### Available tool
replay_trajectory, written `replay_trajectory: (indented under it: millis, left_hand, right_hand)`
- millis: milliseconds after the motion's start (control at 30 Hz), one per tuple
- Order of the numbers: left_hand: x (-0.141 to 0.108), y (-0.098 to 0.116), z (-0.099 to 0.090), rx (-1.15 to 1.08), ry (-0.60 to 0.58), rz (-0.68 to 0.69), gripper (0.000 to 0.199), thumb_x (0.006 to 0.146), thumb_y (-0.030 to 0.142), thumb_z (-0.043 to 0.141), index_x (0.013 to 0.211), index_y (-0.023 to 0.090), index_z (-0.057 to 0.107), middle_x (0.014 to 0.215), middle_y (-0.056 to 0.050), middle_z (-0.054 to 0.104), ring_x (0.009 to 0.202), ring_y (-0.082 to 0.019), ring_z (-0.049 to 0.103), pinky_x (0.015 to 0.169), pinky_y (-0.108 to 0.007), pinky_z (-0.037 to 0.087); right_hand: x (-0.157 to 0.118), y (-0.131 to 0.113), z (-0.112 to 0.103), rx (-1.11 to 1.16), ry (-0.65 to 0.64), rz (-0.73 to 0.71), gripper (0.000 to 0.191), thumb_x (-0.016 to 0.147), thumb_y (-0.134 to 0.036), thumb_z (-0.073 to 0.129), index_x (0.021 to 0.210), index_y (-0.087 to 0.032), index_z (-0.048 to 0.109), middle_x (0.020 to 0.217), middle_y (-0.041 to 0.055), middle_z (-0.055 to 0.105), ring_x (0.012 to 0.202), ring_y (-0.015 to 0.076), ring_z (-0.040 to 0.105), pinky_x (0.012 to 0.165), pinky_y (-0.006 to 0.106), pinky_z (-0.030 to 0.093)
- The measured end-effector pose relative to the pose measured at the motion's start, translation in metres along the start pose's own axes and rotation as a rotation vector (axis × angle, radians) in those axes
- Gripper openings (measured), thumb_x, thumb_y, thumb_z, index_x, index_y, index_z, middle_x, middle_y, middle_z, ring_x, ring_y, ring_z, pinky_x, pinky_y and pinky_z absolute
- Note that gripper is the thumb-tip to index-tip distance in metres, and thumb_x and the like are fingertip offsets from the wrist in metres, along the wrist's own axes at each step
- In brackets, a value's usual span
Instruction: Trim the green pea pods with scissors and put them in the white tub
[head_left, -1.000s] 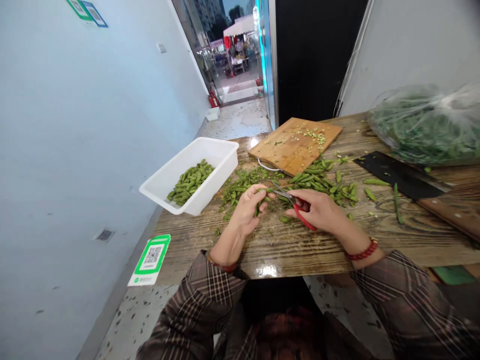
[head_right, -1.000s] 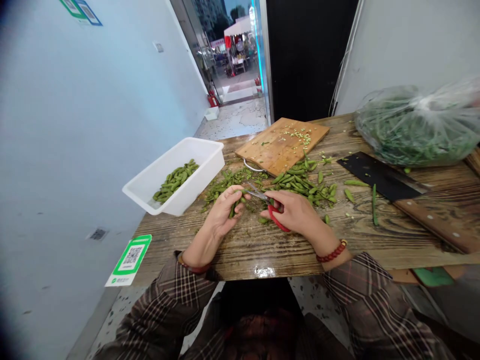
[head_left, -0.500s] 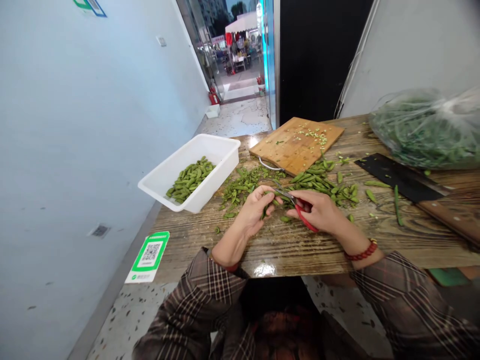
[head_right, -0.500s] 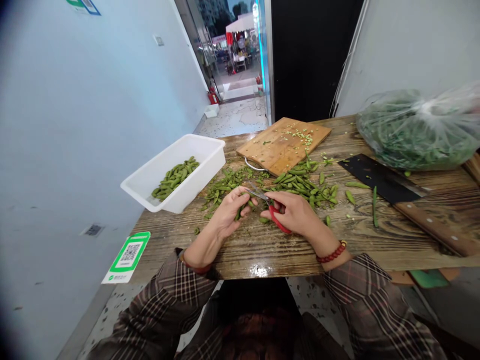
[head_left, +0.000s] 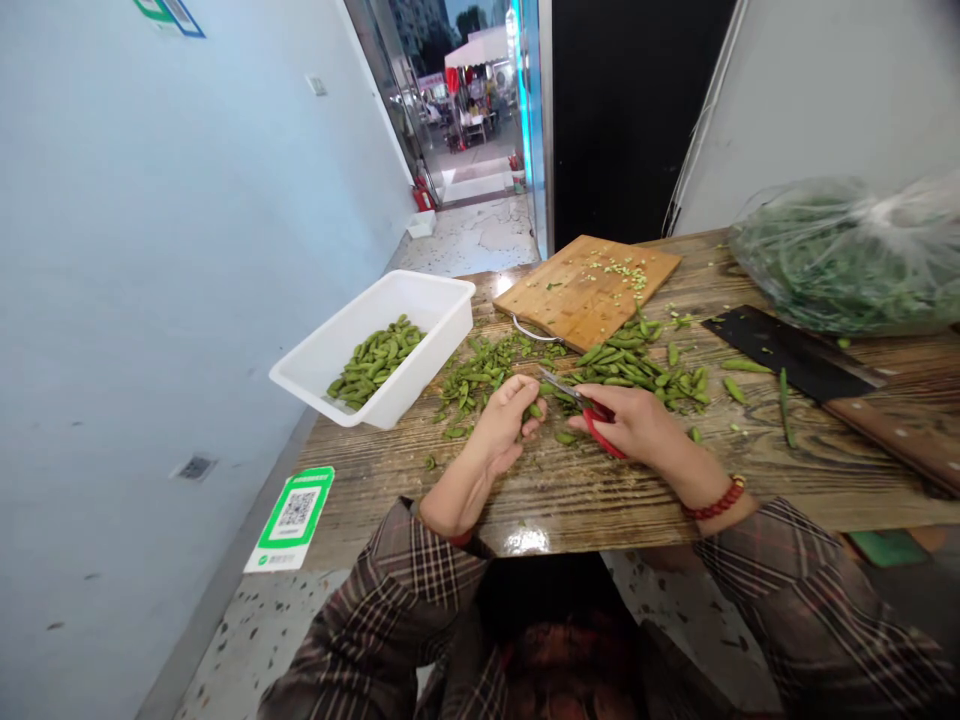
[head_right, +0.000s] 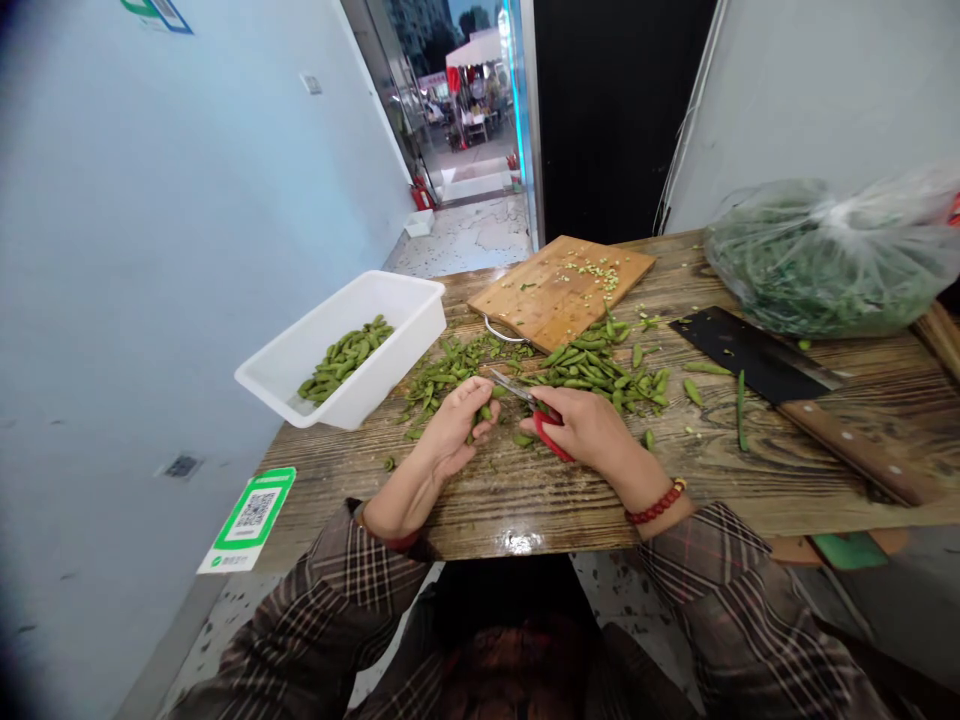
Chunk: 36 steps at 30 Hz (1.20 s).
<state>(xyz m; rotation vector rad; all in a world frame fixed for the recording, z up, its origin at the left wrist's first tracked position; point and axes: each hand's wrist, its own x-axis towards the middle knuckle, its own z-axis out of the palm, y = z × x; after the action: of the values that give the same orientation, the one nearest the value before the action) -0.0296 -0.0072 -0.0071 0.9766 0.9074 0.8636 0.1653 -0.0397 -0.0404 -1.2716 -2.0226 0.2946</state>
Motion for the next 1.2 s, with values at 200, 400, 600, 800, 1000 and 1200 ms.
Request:
replay_trajectory:
  millis: [200, 400, 600, 800, 1000, 1200]
  left_hand:
    - [0.004, -0.002, -0.002, -0.157, 0.061, 0.017, 0.022, 0.081, 0.034, 0.06, 0.081, 0.018, 0.045, 0.062, 0.004, 0.054, 0.039, -0.002, 0.034, 0.037, -0.014, 0.02]
    - [0.004, -0.008, 0.002, -0.158, 0.091, 0.032, 0.027, 0.082, 0.04, 0.06, 0.08, 0.019, 0.043, 0.056, 0.006, 0.049, 0.037, -0.003, 0.034, 0.037, -0.015, 0.02]
    - [0.003, -0.009, 0.005, -0.191, 0.074, 0.023, 0.027, 0.082, 0.039, 0.061, 0.08, 0.019, 0.044, 0.055, 0.008, 0.043, 0.037, -0.003, 0.031, 0.038, -0.015, 0.019]
    - [-0.002, -0.009, 0.008, -0.161, 0.038, -0.01, 0.029, 0.083, 0.042, 0.059, 0.079, 0.02, 0.042, 0.057, 0.007, 0.047, 0.038, -0.002, 0.032, 0.039, -0.015, 0.021]
    - [0.0, -0.011, 0.005, -0.163, 0.009, -0.005, 0.033, 0.08, 0.044, 0.063, 0.079, 0.02, 0.04, 0.056, 0.008, 0.044, 0.037, -0.002, 0.031, 0.038, -0.015, 0.018]
    - [0.001, -0.009, 0.001, -0.097, 0.046, 0.036, 0.035, 0.078, 0.046, 0.063, 0.08, 0.021, 0.039, 0.054, 0.01, 0.041, 0.036, -0.002, 0.03, 0.036, -0.015, 0.016]
  right_hand:
    - [-0.001, -0.009, 0.001, -0.108, -0.018, -0.061, 0.046, 0.086, -0.046, 0.06, 0.122, -0.019, 0.057, 0.097, 0.0086, 0.067, 0.081, 0.0206, 0.064, 0.07, 0.03, 0.049]
    - [0.0, -0.018, 0.002, -0.189, -0.064, -0.123, 0.043, 0.087, -0.045, 0.059, 0.12, -0.018, 0.057, 0.094, 0.0082, 0.065, 0.082, 0.0216, 0.063, 0.071, 0.031, 0.049]
    - [0.0, -0.018, 0.006, -0.189, -0.092, -0.12, 0.044, 0.086, -0.045, 0.059, 0.121, -0.019, 0.056, 0.1, 0.0093, 0.066, 0.087, 0.0226, 0.064, 0.075, 0.032, 0.05]
    - [-0.001, -0.014, 0.007, -0.116, -0.076, -0.109, 0.04, 0.088, -0.044, 0.057, 0.121, -0.021, 0.056, 0.107, 0.0096, 0.068, 0.09, 0.0222, 0.066, 0.075, 0.032, 0.051]
    - [-0.002, -0.013, 0.005, -0.183, -0.069, -0.096, 0.038, 0.089, -0.047, 0.054, 0.116, -0.02, 0.059, 0.099, 0.0091, 0.07, 0.084, 0.0219, 0.067, 0.07, 0.031, 0.049]
    - [-0.001, -0.011, 0.005, -0.248, -0.097, -0.109, 0.035, 0.091, -0.048, 0.051, 0.111, -0.021, 0.061, 0.095, 0.008, 0.07, 0.081, 0.0204, 0.066, 0.065, 0.028, 0.045]
